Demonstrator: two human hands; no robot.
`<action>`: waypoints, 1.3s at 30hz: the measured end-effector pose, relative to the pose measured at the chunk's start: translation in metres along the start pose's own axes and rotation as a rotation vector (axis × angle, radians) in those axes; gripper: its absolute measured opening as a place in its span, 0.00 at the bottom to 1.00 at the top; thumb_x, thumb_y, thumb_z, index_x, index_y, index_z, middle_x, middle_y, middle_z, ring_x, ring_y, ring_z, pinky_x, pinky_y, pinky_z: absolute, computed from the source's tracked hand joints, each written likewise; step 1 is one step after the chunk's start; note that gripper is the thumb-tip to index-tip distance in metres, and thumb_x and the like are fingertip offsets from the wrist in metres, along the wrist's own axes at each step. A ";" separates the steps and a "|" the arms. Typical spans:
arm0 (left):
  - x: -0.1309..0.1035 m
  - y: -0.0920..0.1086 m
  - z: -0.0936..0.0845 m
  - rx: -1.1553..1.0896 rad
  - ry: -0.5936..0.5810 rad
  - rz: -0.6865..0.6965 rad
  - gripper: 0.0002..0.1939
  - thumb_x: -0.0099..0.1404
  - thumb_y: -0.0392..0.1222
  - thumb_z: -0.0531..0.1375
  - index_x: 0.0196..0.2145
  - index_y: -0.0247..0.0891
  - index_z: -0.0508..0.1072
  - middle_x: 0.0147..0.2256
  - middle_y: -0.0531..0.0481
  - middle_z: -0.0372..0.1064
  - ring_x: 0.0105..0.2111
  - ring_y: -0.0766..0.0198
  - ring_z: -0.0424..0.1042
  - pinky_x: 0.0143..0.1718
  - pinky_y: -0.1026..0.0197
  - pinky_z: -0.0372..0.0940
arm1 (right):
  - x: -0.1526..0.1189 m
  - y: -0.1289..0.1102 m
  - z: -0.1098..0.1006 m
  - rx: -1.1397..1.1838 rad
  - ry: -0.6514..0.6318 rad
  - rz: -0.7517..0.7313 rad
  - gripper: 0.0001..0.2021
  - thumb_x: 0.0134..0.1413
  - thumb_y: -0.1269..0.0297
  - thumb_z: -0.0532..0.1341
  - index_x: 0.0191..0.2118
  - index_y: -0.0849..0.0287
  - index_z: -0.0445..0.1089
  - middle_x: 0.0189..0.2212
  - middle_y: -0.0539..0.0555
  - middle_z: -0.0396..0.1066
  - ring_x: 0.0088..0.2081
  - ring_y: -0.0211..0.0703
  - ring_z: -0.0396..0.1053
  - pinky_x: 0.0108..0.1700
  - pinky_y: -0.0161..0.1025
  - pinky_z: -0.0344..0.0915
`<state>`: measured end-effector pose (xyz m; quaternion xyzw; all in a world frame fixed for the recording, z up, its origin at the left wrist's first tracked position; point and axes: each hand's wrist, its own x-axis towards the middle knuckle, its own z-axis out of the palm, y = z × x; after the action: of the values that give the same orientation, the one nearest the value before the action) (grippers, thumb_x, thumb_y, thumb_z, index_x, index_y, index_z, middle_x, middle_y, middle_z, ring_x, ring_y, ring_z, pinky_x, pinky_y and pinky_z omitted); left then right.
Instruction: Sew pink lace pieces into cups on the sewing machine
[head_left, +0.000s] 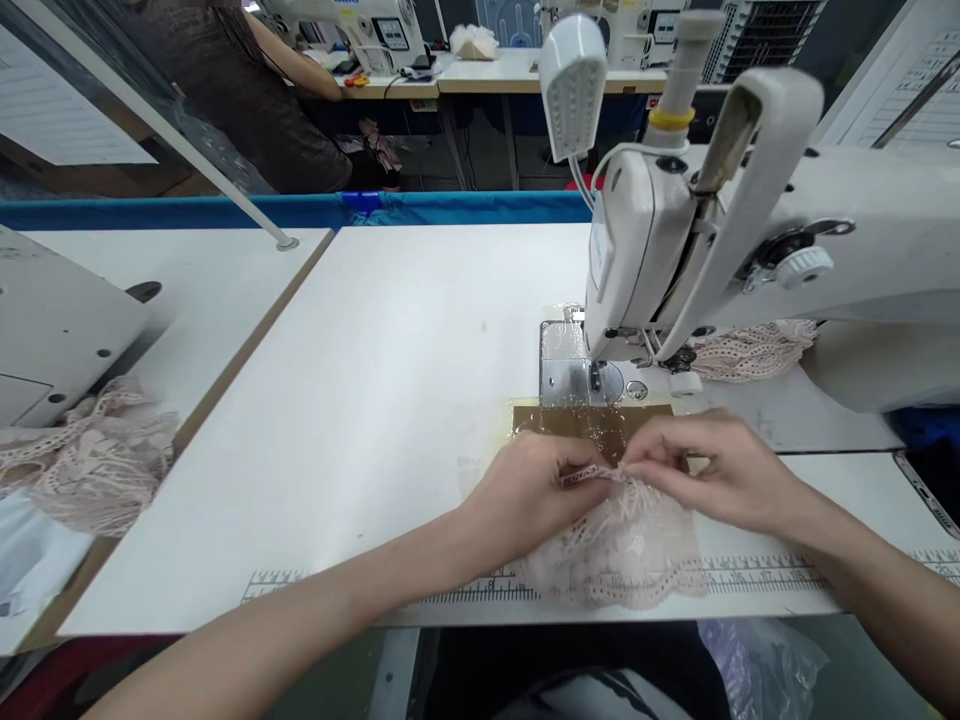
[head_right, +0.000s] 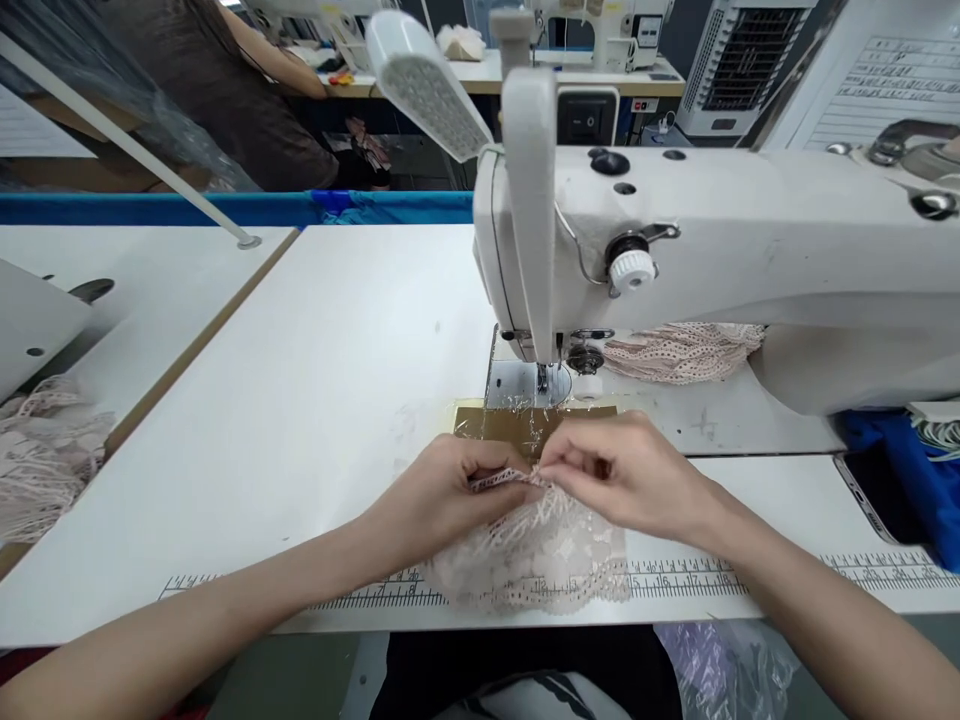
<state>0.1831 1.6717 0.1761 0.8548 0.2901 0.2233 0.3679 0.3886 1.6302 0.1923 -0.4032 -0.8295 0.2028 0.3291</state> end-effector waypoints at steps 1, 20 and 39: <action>0.003 -0.001 -0.001 0.079 -0.006 -0.017 0.09 0.65 0.40 0.60 0.26 0.37 0.74 0.20 0.58 0.68 0.17 0.73 0.61 0.18 0.69 0.56 | 0.002 0.002 0.001 0.029 -0.026 0.111 0.06 0.60 0.67 0.59 0.33 0.59 0.72 0.18 0.44 0.66 0.19 0.29 0.63 0.20 0.27 0.60; -0.001 -0.021 0.017 0.958 0.268 0.405 0.15 0.71 0.42 0.55 0.51 0.34 0.71 0.53 0.48 0.70 0.52 0.58 0.66 0.50 0.52 0.57 | 0.011 0.038 0.018 -0.649 0.185 0.195 0.12 0.63 0.62 0.55 0.37 0.59 0.76 0.29 0.52 0.75 0.26 0.37 0.68 0.28 0.35 0.60; 0.012 -0.018 0.015 0.974 0.241 0.271 0.21 0.72 0.49 0.51 0.54 0.34 0.69 0.55 0.42 0.67 0.55 0.55 0.63 0.46 0.52 0.59 | 0.008 0.034 0.019 -1.062 0.046 0.067 0.17 0.67 0.63 0.50 0.48 0.58 0.75 0.33 0.57 0.76 0.33 0.42 0.68 0.27 0.39 0.54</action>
<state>0.1949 1.6823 0.1555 0.9250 0.2875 0.2049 -0.1406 0.3897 1.6560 0.1613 -0.5448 -0.7972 -0.2436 0.0913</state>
